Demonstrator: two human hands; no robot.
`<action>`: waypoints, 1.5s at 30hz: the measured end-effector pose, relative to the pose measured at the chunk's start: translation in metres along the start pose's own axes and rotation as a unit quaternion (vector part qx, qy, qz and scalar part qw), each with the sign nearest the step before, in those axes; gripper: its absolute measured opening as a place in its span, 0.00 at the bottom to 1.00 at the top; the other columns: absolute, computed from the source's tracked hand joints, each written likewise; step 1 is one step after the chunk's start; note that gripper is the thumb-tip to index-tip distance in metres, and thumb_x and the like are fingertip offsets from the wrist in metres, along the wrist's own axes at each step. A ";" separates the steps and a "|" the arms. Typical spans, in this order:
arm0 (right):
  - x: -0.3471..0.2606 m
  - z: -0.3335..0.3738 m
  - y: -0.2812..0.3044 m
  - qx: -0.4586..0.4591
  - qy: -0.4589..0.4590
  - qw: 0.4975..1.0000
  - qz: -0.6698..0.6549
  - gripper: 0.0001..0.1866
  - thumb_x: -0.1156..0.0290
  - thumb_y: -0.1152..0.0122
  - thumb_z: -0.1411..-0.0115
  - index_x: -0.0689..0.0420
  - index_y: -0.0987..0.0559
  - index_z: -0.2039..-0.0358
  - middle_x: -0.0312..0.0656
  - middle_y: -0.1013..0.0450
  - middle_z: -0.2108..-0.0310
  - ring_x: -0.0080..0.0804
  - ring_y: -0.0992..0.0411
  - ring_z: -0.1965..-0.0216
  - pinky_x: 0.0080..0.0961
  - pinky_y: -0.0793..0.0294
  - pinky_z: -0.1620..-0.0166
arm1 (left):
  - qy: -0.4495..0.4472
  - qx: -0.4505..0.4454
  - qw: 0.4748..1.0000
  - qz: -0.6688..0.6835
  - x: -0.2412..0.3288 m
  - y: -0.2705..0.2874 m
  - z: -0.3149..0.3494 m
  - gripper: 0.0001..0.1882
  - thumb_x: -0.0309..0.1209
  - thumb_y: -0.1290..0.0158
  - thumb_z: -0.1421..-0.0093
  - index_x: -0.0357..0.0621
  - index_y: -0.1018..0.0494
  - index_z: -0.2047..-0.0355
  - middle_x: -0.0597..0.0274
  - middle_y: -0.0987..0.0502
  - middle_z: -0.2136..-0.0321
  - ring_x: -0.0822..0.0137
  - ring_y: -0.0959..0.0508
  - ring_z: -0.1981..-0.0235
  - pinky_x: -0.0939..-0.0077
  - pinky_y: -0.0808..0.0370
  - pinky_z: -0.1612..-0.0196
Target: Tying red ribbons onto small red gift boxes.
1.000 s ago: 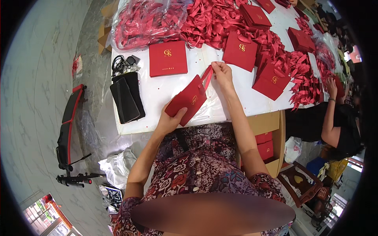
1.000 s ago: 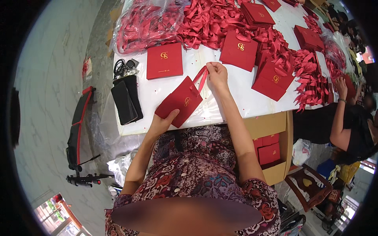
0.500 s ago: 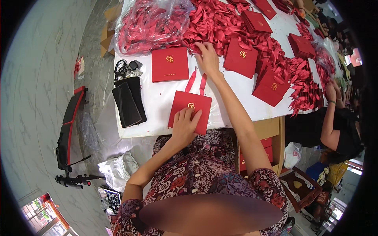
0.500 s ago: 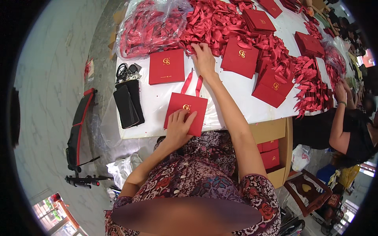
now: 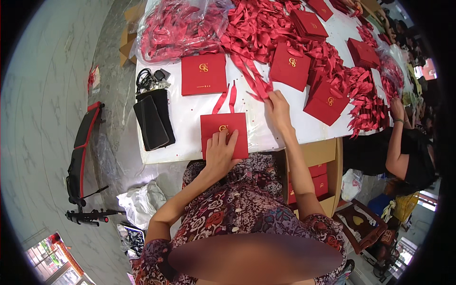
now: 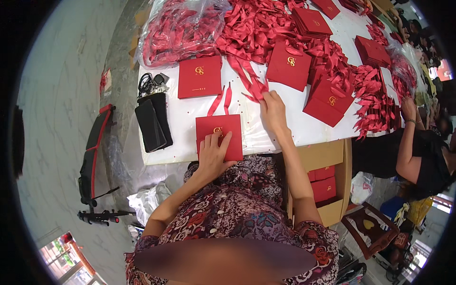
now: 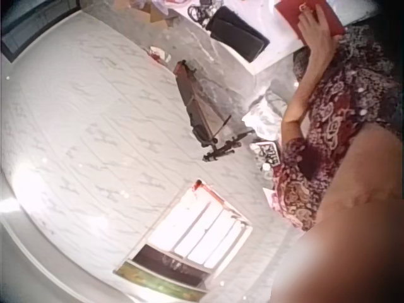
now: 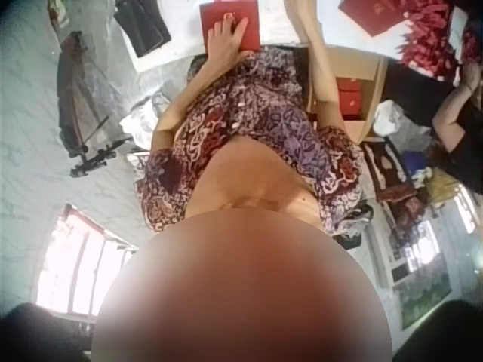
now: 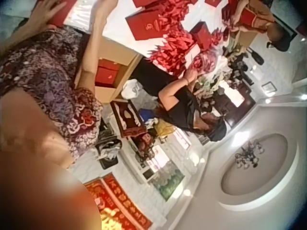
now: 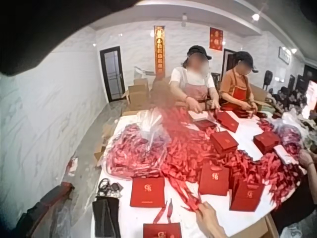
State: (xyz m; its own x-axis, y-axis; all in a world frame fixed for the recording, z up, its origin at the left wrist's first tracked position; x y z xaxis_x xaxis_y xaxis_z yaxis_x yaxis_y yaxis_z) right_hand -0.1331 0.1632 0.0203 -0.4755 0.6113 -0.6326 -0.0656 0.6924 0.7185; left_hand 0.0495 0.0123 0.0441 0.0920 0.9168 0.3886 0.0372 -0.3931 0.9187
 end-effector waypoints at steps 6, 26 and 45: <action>-0.027 0.027 0.040 -0.013 -0.069 0.998 -0.002 0.14 0.77 0.36 0.43 0.58 0.23 0.55 0.48 0.31 0.61 0.46 0.27 0.69 0.36 0.26 0.64 | -0.013 0.011 0.999 0.029 -0.004 0.001 -0.003 0.46 0.45 0.28 0.61 0.44 0.32 0.42 0.50 0.32 0.49 0.51 0.32 0.50 0.58 0.34 0.53; -0.063 0.016 -0.013 -0.076 0.025 0.996 -0.046 0.07 0.70 0.35 0.44 0.59 0.23 0.71 0.45 0.25 0.75 0.46 0.26 0.70 0.39 0.29 0.65 | 0.028 0.108 0.993 0.044 -0.047 0.013 -0.060 0.23 0.33 0.30 0.58 0.47 0.25 0.62 0.60 0.27 0.62 0.55 0.31 0.58 0.60 0.37 0.55; -0.059 0.035 -0.030 -0.171 -0.174 0.959 -0.144 0.09 0.72 0.34 0.49 0.64 0.22 0.72 0.43 0.24 0.79 0.28 0.24 0.75 0.26 0.26 0.69 | -0.024 0.113 0.993 -0.016 -0.021 0.008 -0.061 0.16 0.27 0.38 0.50 0.52 0.22 0.58 0.67 0.21 0.68 0.61 0.28 0.63 0.62 0.39 0.52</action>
State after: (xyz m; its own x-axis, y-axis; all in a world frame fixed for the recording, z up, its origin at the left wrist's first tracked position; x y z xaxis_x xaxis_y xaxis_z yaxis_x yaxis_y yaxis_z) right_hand -0.0723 0.1193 0.0258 -0.0778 0.5455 -0.8345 -0.4621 0.7220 0.5150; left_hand -0.0124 -0.0058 0.0472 0.1346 0.9269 0.3502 0.2634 -0.3742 0.8892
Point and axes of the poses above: each hand's wrist, its own z-axis away from the middle knuckle, its own y-axis out of the back of the hand, x = y × z, the point moved 6 cm from there along -z, towards the middle knuckle
